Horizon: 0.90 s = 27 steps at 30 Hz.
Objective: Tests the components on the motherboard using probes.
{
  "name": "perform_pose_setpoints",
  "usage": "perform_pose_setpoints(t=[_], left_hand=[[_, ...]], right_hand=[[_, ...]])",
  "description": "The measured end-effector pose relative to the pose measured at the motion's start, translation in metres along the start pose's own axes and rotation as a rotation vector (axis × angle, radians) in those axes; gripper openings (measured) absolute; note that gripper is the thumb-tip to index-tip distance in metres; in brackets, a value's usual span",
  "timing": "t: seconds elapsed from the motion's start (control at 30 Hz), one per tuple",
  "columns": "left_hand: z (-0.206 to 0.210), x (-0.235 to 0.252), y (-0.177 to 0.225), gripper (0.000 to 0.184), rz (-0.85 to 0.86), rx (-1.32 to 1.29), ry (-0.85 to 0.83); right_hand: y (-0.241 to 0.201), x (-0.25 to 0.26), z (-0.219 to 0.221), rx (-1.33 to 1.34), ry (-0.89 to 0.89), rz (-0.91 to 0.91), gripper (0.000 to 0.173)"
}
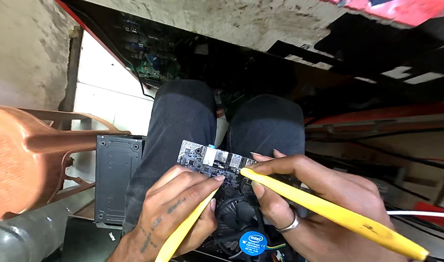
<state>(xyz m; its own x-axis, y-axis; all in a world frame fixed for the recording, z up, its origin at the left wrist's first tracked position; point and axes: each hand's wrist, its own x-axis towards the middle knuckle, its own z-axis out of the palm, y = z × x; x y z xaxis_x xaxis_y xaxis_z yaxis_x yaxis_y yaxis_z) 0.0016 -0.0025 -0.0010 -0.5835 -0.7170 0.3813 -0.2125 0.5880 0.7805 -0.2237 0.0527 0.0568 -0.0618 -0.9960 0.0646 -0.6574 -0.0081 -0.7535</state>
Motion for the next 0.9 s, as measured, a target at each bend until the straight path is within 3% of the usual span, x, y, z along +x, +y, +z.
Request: perform_pose_setpoints(t=[0.9], left_hand=[[0.0008,0.0036,-0.0015,0.025,-0.001,-0.017,-0.039]], right_hand=[[0.0020,-0.0018,-0.0023,-0.048,-0.007,-0.013,0.022]])
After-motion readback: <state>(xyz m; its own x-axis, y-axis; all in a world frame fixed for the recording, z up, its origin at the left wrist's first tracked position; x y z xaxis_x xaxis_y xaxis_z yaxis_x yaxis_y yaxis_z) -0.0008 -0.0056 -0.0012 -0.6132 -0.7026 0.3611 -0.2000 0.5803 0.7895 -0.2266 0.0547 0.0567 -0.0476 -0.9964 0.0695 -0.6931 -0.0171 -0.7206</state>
